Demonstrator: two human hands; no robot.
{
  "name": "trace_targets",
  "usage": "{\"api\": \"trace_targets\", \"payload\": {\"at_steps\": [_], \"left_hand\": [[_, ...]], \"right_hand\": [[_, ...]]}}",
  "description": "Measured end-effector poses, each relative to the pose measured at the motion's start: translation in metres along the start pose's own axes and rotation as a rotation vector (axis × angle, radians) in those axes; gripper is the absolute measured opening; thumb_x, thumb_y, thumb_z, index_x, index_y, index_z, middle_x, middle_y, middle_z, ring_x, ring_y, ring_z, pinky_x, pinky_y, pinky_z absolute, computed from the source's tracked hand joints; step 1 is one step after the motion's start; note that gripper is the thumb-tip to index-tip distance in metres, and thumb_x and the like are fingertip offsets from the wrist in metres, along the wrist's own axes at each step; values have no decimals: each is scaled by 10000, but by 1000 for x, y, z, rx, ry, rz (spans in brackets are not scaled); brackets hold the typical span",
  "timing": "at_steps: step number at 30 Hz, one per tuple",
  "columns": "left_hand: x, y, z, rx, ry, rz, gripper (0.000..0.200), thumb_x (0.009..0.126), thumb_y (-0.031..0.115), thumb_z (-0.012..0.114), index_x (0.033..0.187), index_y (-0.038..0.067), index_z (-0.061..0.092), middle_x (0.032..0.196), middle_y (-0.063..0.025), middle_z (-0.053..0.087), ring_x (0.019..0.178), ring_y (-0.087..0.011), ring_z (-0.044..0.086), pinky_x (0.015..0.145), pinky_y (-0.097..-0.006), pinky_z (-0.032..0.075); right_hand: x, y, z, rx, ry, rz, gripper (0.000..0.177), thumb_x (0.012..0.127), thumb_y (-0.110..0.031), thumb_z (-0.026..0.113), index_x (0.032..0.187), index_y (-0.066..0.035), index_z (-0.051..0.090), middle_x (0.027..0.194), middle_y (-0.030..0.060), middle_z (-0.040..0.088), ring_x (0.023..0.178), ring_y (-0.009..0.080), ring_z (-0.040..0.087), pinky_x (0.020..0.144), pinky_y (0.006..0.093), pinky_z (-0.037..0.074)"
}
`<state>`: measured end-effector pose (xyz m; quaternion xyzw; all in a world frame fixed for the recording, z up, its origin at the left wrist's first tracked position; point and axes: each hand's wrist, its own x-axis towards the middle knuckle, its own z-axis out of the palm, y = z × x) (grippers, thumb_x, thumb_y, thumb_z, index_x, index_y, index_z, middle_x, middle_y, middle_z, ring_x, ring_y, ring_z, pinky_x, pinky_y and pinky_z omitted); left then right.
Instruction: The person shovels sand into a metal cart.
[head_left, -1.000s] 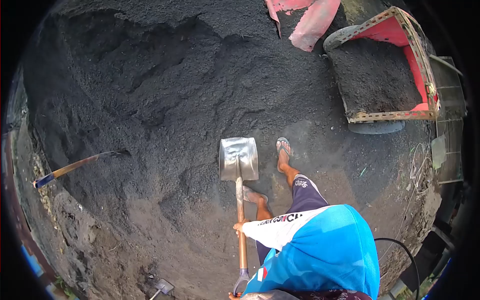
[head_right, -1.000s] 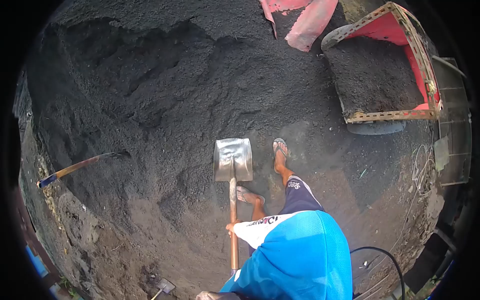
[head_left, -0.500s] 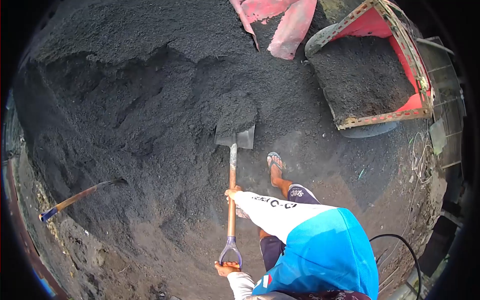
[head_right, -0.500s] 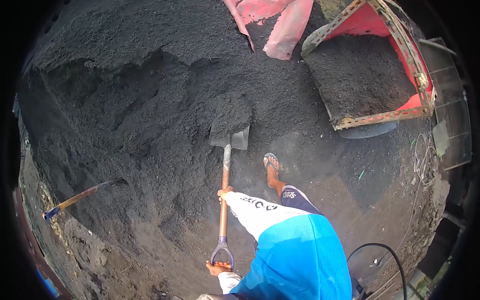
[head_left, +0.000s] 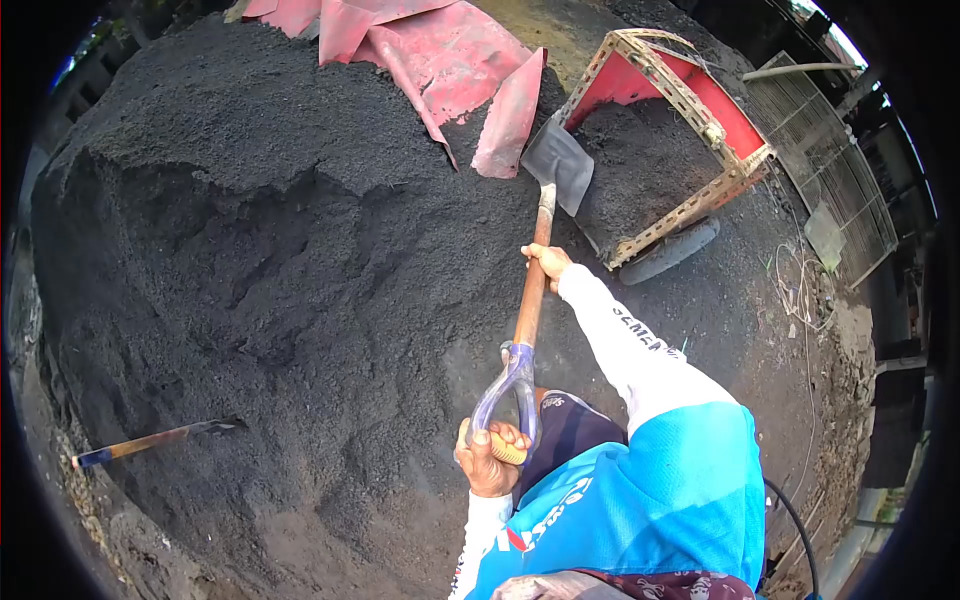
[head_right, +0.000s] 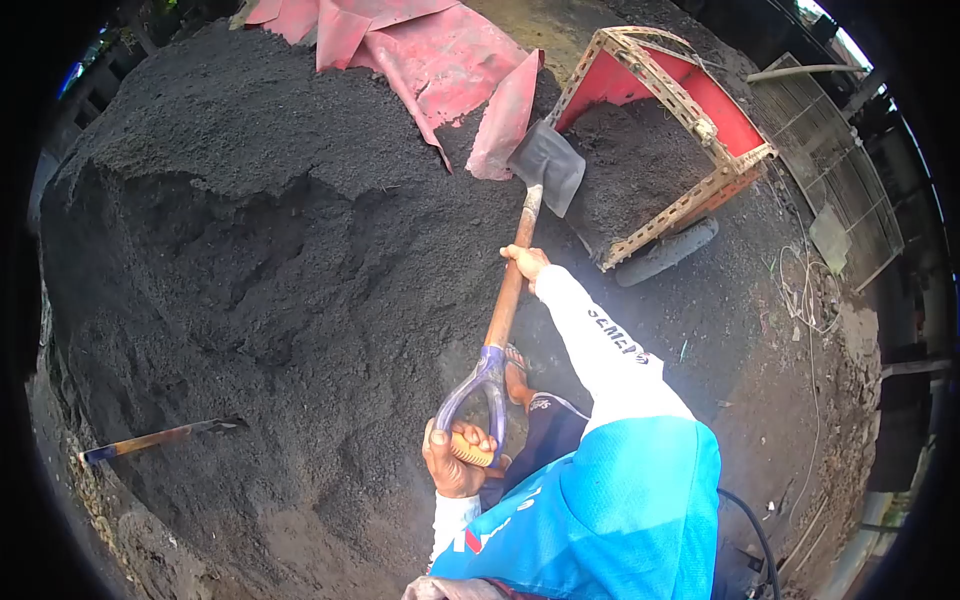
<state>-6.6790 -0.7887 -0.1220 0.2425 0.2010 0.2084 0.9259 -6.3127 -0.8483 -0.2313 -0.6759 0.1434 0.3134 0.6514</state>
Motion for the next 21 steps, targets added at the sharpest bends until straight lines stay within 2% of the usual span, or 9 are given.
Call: {"api": "trace_targets", "payload": {"at_steps": [3,6,9,10,11,13,17,20,21], "left_hand": [[-52,-3,-73,-22,204,42,398,937,431,583,886,44,507,721,-112,555,645,-253,572,650,-438,531],[-127,-37,-182,-155,823,-25,527,878,615,560,715,117,510,615,-52,509,556,-228,511,595,-423,472],[-263,-74,-224,-337,1423,-143,599,844,674,528,614,146,367,495,-22,387,452,-209,427,502,-375,411],[-319,-94,-222,-372,1632,-175,623,812,699,522,583,166,296,467,-10,325,409,-202,365,467,-369,375],[-372,-108,-205,-419,1694,-165,621,814,702,513,577,168,304,464,-5,325,392,-203,339,437,-362,349],[-504,-151,-205,-423,1959,-159,573,823,651,534,594,165,333,471,-5,343,385,-190,339,404,-350,333],[-519,-130,-158,-417,2279,-213,507,863,590,520,614,171,382,500,-14,398,406,-172,381,424,-349,369],[-442,-111,-215,-319,2197,-95,464,893,544,510,629,175,418,521,-21,439,421,-158,413,439,-348,395],[-393,-100,-234,-293,2142,-34,451,903,529,507,634,176,430,528,-24,453,426,-153,424,444,-348,404]], "right_hand": [[-4,78,54,191,-138,177,191,809,-120,712,834,10,574,703,93,568,598,226,604,553,422,547],[-21,225,124,72,-96,397,156,814,-87,691,819,11,570,664,87,556,555,226,595,515,415,565],[-116,396,145,-337,-198,615,159,808,-94,692,762,16,586,622,120,586,487,239,596,460,420,557],[-184,404,148,-458,-272,659,139,830,-119,685,843,-3,611,645,112,578,518,229,588,470,423,541],[-214,502,127,-465,-313,795,164,821,-122,702,849,4,600,625,107,575,515,231,597,472,430,544],[-317,534,112,-686,-376,972,201,800,-81,723,914,-3,578,672,102,586,528,224,605,461,416,541],[-420,596,97,-846,-534,1147,288,809,-176,735,963,34,610,677,142,623,536,247,627,473,406,529],[-344,619,147,-863,-623,1024,233,805,-169,730,895,19,626,666,128,627,570,251,632,524,402,524],[-290,587,179,-510,-507,1039,163,814,-141,706,824,-1,622,636,108,608,539,262,608,509,413,516]]}}
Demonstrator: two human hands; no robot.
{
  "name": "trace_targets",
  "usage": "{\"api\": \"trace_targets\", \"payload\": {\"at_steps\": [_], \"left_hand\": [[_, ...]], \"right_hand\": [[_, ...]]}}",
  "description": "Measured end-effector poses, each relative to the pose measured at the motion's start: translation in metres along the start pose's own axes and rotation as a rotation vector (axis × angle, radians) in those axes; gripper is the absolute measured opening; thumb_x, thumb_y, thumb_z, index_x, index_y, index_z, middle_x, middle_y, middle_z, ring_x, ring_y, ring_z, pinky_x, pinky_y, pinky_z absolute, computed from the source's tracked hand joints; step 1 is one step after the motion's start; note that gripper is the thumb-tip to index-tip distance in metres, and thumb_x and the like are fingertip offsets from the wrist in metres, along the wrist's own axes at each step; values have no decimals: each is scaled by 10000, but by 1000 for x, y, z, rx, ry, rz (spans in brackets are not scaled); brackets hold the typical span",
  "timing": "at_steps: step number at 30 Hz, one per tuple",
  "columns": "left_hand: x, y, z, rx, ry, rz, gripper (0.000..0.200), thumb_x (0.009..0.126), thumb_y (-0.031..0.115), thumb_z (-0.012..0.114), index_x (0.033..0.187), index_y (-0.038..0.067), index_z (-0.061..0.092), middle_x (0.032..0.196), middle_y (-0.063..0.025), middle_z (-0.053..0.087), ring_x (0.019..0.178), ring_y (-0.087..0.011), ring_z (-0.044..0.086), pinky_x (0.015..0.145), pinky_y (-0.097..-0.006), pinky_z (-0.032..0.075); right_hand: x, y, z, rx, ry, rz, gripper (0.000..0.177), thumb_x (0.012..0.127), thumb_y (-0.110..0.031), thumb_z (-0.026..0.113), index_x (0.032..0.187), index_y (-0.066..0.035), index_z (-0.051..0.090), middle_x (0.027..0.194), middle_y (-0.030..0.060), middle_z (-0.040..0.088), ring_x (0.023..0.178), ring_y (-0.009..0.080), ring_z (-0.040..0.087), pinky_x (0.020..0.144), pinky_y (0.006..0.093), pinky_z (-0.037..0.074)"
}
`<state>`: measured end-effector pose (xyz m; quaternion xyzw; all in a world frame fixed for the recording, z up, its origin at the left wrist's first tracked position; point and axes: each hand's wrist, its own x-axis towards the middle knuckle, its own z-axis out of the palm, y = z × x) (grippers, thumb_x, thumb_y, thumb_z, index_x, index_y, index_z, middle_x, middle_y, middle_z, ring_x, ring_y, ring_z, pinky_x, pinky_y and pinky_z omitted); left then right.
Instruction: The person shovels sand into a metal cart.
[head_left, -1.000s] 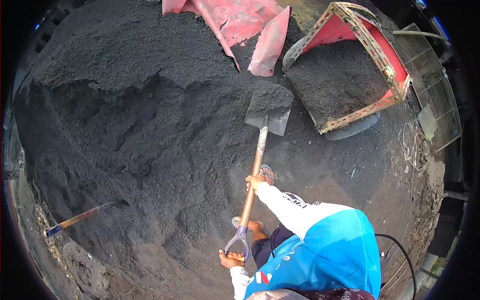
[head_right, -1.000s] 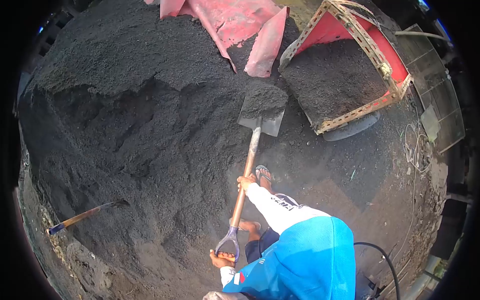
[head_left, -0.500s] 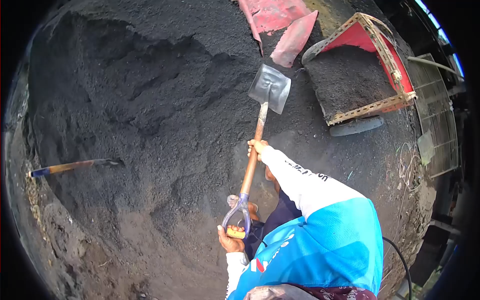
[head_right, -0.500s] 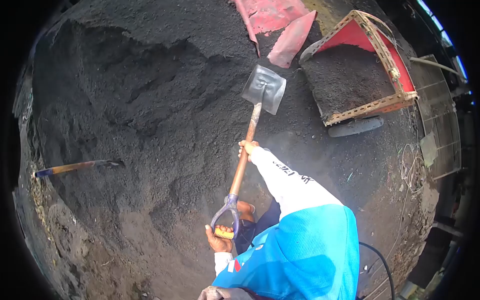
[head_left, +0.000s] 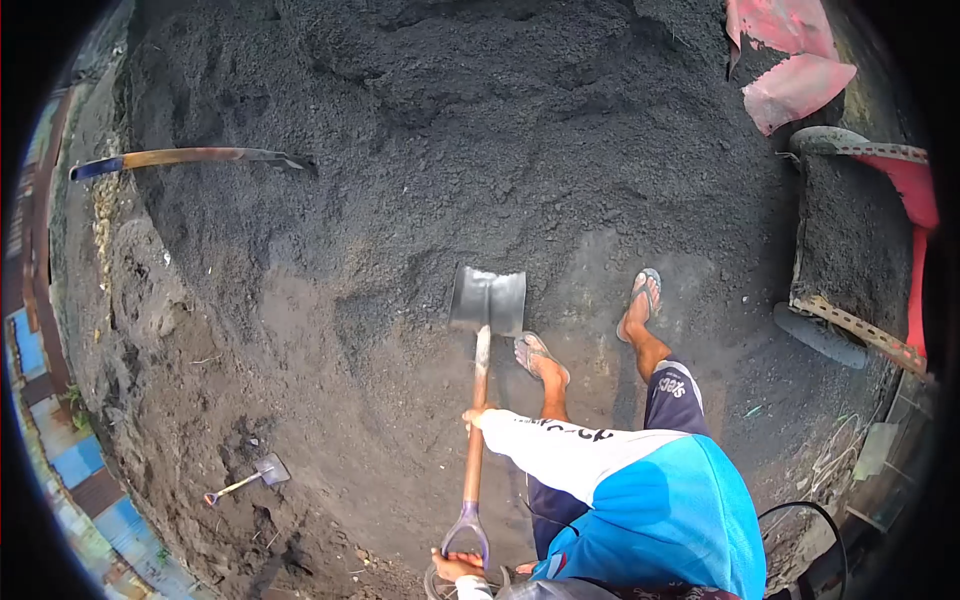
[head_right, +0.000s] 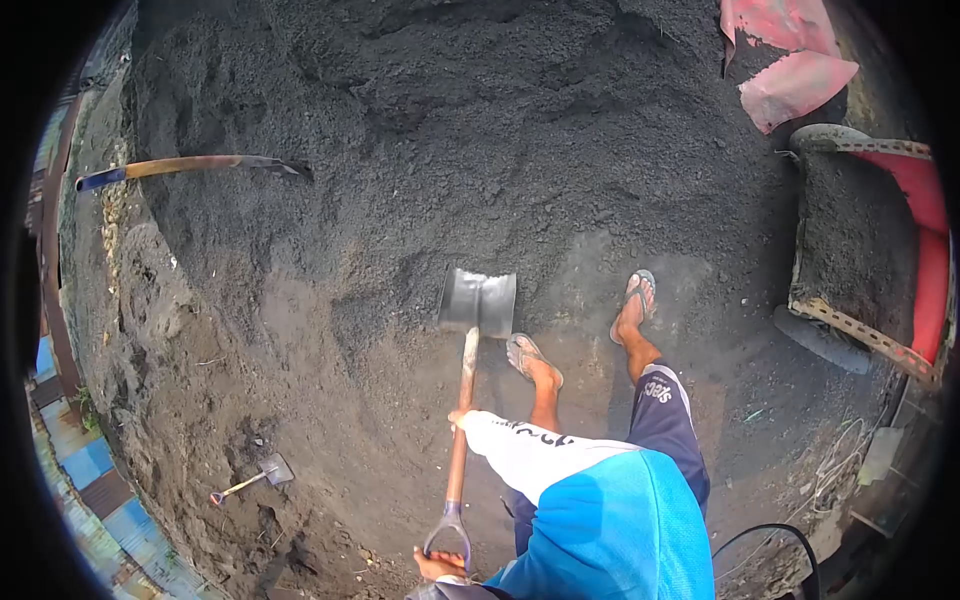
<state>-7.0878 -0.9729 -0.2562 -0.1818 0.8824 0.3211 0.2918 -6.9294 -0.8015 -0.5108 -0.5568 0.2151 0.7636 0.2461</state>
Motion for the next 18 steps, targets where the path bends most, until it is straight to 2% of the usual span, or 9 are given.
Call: {"api": "trace_targets", "payload": {"at_steps": [1,2,3,6,8,12,14,16,18], "left_hand": [[-2,6,66,-40,-172,63,508,856,568,522,586,182,332,413,25,294,344,-143,277,391,-322,310],[-19,8,112,-46,-226,83,510,859,573,519,596,169,352,433,6,339,346,-162,311,382,-338,317],[-14,1,128,-105,-255,113,456,872,486,545,623,148,368,441,-15,341,338,-180,332,352,-354,327],[-16,-20,124,-97,-231,155,436,888,458,532,635,133,389,436,-27,366,325,-188,367,340,-376,354],[-12,-27,120,-33,-357,225,435,892,455,525,641,128,385,435,-14,351,326,-169,361,328,-354,341],[-40,-21,150,109,-495,168,496,872,517,531,603,139,354,436,-11,341,329,-153,354,313,-321,310],[-75,-20,174,198,-633,176,508,872,538,521,605,139,356,433,-16,342,330,-167,355,324,-336,321],[-114,-27,197,311,-780,127,529,853,590,522,628,144,352,443,-8,318,350,-176,330,359,-337,336],[-151,-44,230,385,-961,91,540,849,603,531,629,144,348,456,-12,329,367,-191,353,364,-352,340]], "right_hand": [[25,-60,-24,38,-147,-182,114,820,-105,680,776,-29,607,603,95,579,515,274,589,505,426,518],[27,-116,-29,13,-27,-90,111,808,-92,680,749,-43,600,584,86,569,509,275,589,490,432,518],[62,-112,-40,115,0,-222,134,807,-111,687,736,-51,592,591,82,574,507,263,591,487,427,524],[70,-109,-60,63,95,-186,112,828,-117,686,782,-58,603,634,79,595,523,250,598,500,426,536],[30,-116,-81,224,160,-251,103,835,-115,694,836,-65,604,670,74,602,532,242,602,496,427,540],[-8,-139,-158,590,-95,-489,118,807,-92,679,877,-92,584,652,71,574,487,221,569,431,425,510],[-83,-175,-195,577,198,-355,159,796,-90,662,888,-92,532,629,76,550,466,223,554,411,410,499],[-116,-198,-251,598,370,-560,270,782,-86,673,922,-77,442,599,85,510,455,225,541,402,412,496],[-206,-232,-305,707,499,-575,343,786,-36,680,987,-58,403,672,99,530,493,216,563,425,410,525]]}}
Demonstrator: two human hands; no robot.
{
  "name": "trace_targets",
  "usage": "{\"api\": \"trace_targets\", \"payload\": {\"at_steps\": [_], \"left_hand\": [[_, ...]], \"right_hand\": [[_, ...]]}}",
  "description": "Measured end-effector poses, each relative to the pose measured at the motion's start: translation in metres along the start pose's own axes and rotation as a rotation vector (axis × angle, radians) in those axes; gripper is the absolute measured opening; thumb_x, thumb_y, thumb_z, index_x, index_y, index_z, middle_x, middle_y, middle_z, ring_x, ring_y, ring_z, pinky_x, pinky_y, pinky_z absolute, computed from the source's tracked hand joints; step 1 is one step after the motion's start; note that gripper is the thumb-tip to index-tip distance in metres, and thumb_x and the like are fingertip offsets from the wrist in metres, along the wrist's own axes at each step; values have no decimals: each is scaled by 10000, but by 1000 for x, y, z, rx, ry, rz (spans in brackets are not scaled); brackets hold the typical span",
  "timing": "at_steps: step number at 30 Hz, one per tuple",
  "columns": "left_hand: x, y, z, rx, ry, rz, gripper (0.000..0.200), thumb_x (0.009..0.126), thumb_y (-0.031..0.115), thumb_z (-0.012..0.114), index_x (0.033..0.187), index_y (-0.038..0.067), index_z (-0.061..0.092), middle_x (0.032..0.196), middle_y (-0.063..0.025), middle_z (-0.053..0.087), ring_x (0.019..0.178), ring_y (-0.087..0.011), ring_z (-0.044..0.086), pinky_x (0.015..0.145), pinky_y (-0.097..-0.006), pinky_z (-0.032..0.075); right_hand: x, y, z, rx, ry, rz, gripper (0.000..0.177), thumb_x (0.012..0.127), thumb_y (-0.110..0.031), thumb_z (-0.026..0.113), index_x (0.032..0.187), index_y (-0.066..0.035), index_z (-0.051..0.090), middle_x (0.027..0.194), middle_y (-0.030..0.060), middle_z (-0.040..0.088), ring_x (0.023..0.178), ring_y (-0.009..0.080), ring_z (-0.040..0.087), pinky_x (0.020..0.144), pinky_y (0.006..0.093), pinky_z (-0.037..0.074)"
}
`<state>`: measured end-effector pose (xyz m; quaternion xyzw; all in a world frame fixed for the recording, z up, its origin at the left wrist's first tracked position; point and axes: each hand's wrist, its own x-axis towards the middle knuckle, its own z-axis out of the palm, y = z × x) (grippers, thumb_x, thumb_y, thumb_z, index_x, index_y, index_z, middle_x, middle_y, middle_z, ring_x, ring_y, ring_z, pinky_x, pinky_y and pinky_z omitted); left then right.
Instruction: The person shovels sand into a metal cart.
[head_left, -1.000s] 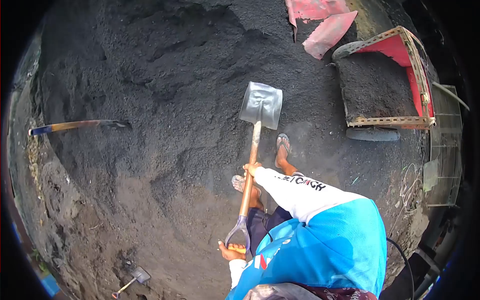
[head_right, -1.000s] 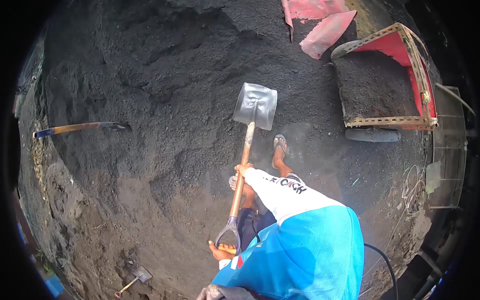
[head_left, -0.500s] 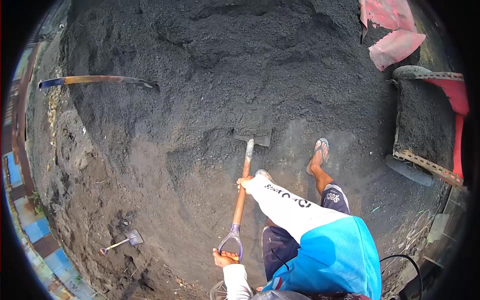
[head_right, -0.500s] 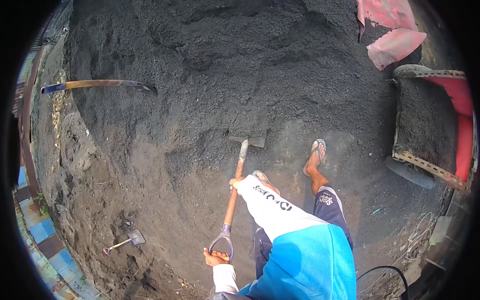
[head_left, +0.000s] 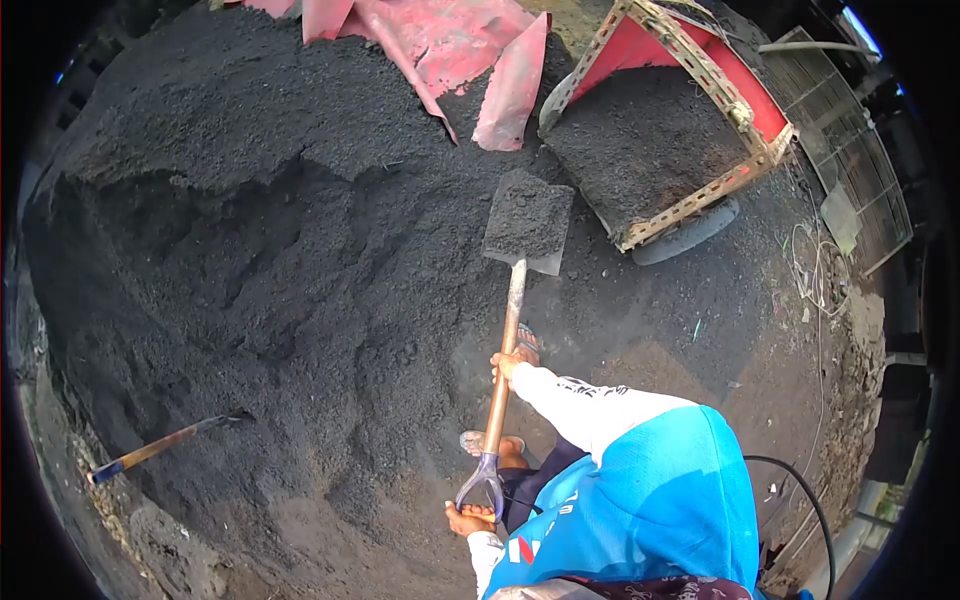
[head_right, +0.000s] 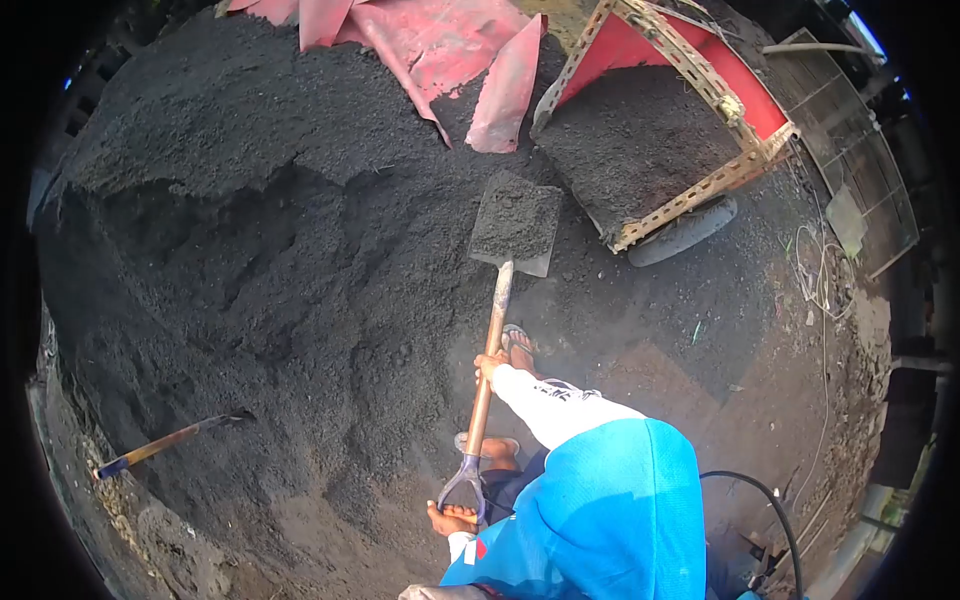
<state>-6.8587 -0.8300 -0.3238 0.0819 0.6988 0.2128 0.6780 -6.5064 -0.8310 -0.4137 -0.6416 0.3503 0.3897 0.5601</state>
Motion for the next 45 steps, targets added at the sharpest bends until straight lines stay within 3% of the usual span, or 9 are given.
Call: {"api": "trace_targets", "payload": {"at_steps": [5,9,19,28,30,35,37,41,45], "left_hand": [[-74,40,224,174,-676,-6,603,810,705,579,677,127,469,548,-39,460,475,-227,476,493,-400,433],[-266,88,347,246,-1366,243,304,910,289,667,884,42,492,637,-78,551,553,-195,578,529,-356,521],[-264,165,200,292,-1812,468,556,871,578,623,887,34,508,731,-77,522,719,-239,612,685,-428,553],[-111,120,164,478,-779,-490,710,770,702,613,1018,42,533,886,-83,631,858,-257,617,784,-481,513],[17,100,170,488,-991,-636,634,802,536,629,1072,-26,514,973,-167,629,828,-287,636,688,-448,540],[16,74,138,196,-256,-456,424,732,265,586,1067,7,552,1004,-163,623,878,-351,631,698,-436,550],[2,62,129,231,-195,-382,476,715,234,580,1144,34,525,1032,-157,594,924,-368,617,737,-462,557],[4,13,149,348,-191,-336,475,759,252,559,1185,50,497,1140,-177,576,1025,-384,584,850,-524,511],[-30,-76,199,411,-250,-280,462,819,295,550,1203,47,482,1185,-191,569,1100,-398,559,946,-562,464]], "right_hand": [[-11,-238,-98,353,55,-449,252,820,-88,677,927,-62,451,634,89,528,506,204,575,437,396,521],[-89,-390,-156,230,189,-620,127,806,-98,659,756,-8,585,632,74,585,534,214,585,545,371,524],[-166,-209,-74,446,-320,-217,92,797,-55,643,833,-22,564,679,73,566,604,212,584,591,395,524],[-193,-11,-36,170,-1261,398,251,839,-264,624,981,-56,621,732,71,636,643,189,622,577,341,523],[-249,-10,-53,-70,-1442,592,350,879,-367,598,1042,-60,641,738,72,664,628,166,631,555,304,517],[-253,-38,-213,549,-612,-262,446,945,-489,548,1061,-73,659,839,70,680,714,195,653,576,359,534],[-251,-72,-305,828,-886,-416,540,956,-531,497,1200,-57,586,871,94,683,746,229,665,635,386,557],[-283,-112,-413,269,-496,-805,575,920,-348,645,1355,-10,479,1187,123,567,912,187,636,622,324,577],[-268,-124,-508,-168,-99,-714,528,801,-60,663,1316,-88,550,848,35,598,570,103,532,502,230,448]]}}
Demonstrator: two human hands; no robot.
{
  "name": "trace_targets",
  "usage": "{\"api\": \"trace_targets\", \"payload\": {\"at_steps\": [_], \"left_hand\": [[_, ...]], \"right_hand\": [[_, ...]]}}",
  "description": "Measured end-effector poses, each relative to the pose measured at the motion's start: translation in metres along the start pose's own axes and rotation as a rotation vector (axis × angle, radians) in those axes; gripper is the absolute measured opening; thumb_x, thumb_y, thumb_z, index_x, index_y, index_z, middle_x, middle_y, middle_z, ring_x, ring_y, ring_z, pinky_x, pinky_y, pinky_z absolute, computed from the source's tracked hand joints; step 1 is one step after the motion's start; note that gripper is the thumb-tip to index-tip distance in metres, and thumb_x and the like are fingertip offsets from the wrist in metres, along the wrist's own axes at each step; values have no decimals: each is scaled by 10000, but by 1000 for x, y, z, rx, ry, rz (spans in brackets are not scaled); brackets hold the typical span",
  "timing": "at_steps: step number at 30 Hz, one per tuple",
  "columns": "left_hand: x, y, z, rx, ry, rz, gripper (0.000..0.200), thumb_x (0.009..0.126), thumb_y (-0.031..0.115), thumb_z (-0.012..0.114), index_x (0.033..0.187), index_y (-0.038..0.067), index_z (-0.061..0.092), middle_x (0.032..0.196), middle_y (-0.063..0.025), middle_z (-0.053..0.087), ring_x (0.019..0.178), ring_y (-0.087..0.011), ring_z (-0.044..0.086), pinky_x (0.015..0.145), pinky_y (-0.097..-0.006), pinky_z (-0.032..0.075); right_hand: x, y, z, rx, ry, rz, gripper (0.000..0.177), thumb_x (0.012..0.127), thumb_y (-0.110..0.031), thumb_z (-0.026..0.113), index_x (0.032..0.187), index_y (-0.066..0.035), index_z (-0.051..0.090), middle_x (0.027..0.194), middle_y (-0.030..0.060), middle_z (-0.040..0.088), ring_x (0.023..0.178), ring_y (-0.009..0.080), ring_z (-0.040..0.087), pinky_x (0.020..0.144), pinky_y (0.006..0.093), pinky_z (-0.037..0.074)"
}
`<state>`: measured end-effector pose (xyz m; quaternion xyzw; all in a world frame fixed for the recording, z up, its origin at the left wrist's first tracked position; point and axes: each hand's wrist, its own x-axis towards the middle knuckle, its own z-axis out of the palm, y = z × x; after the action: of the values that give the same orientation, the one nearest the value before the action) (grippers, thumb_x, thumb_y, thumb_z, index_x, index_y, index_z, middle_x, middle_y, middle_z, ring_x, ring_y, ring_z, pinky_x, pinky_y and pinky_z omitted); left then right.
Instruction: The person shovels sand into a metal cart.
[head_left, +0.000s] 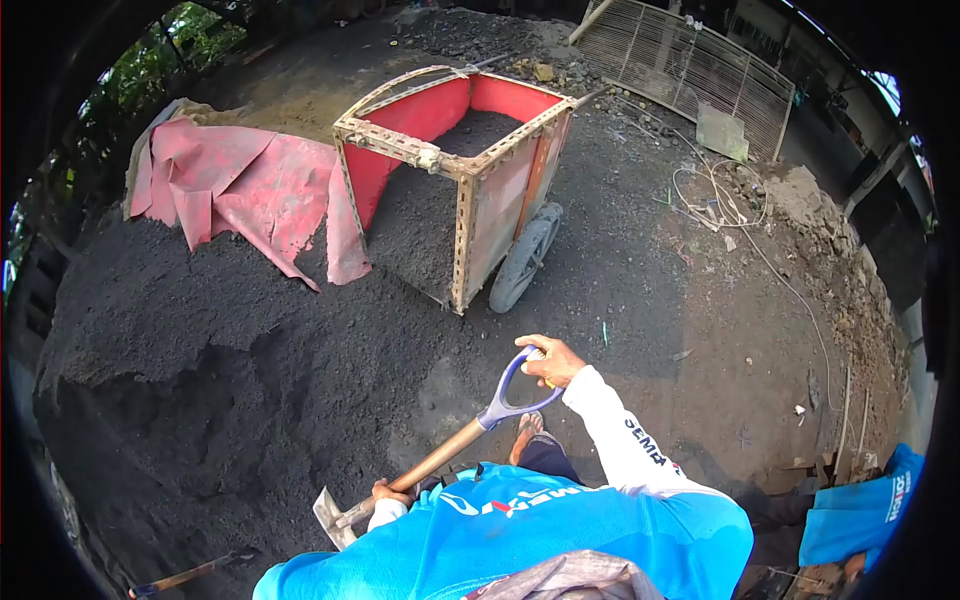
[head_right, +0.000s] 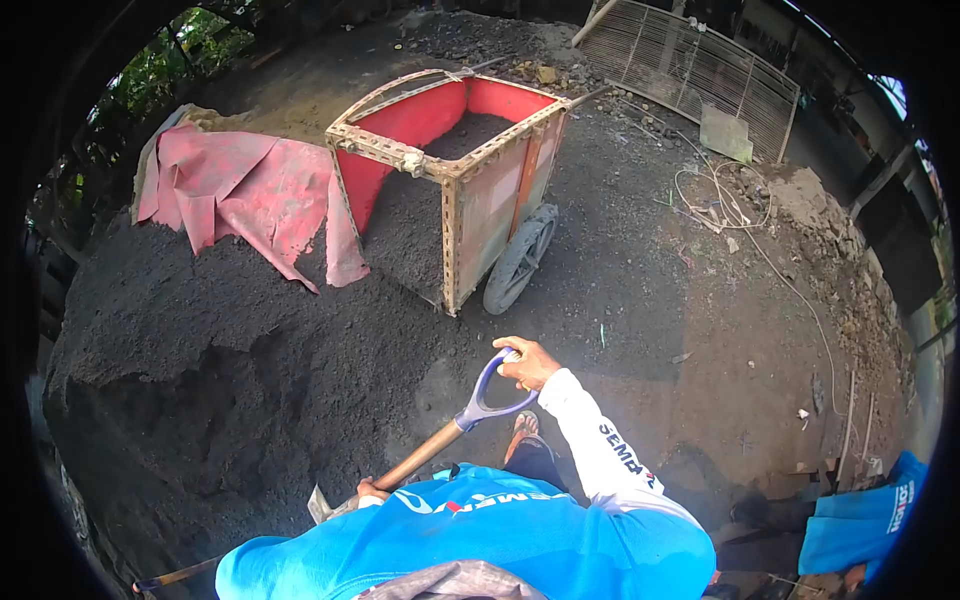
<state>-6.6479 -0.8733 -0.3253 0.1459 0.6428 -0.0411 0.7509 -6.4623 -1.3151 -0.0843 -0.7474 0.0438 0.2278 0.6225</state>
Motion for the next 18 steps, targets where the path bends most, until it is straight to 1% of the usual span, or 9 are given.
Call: {"api": "trace_targets", "payload": {"at_steps": [3,5,7,9,11,15,16,17,18], "left_hand": [[-30,-48,103,-44,-67,11,499,865,371,577,1207,23,470,1186,-196,568,1147,-417,535,1013,-586,420],[-98,-87,172,29,-283,23,541,858,398,642,1211,26,471,1196,-190,563,1161,-406,530,1051,-580,386],[-140,-115,235,106,-443,73,536,826,376,708,1194,51,492,1194,-177,569,1161,-380,536,1046,-566,385],[-174,-133,291,368,-675,268,523,824,410,705,1195,97,509,1204,-151,574,1180,-372,519,999,-535,417],[-226,-153,356,478,-912,404,509,817,390,727,1186,114,513,1163,-132,589,1117,-332,560,933,-495,449],[-302,-204,499,581,-1296,649,429,856,311,715,1171,104,508,1096,-129,595,1028,-282,603,907,-492,476],[-316,-217,536,579,-1348,674,423,865,297,709,1171,86,506,1085,-132,595,1032,-275,602,906,-487,485],[-328,-231,572,577,-1399,699,417,874,284,702,1170,68,504,1074,-135,595,1035,-268,600,904,-482,495],[-339,-244,606,548,-1460,733,425,879,286,698,1172,46,505,1064,-132,597,1032,-265,601,898,-474,503]], "right_hand": [[18,59,-104,-17,195,68,524,819,-91,685,1324,-94,545,787,40,603,593,110,554,484,262,452],[21,92,-170,-70,301,172,554,828,-107,687,1357,-117,523,752,51,605,561,122,554,459,276,457],[20,116,-229,24,366,200,547,839,-99,689,1357,-82,514,775,68,623,572,138,589,441,285,463],[14,121,-280,147,449,191,541,838,-96,699,1345,-52,514,821,74,636,580,155,612,431,298,477],[6,115,-325,307,537,108,547,831,-99,715,1338,-49,516,886,79,644,594,169,621,435,306,496],[-8,74,-417,525,692,-179,535,842,-126,725,1334,-75,520,981,70,653,718,165,638,475,308,551],[-10,63,-446,567,704,-316,515,868,-124,694,1345,-67,509,1025,76,646,788,175,641,502,308,568],[-14,45,-473,579,785,-420,500,891,-124,661,1358,-53,497,1096,93,640,866,199,649,533,314,585],[-20,18,-495,648,823,-567,490,926,-136,617,1384,-47,467,1223,105,611,919,207,658,630,347,607]]}}
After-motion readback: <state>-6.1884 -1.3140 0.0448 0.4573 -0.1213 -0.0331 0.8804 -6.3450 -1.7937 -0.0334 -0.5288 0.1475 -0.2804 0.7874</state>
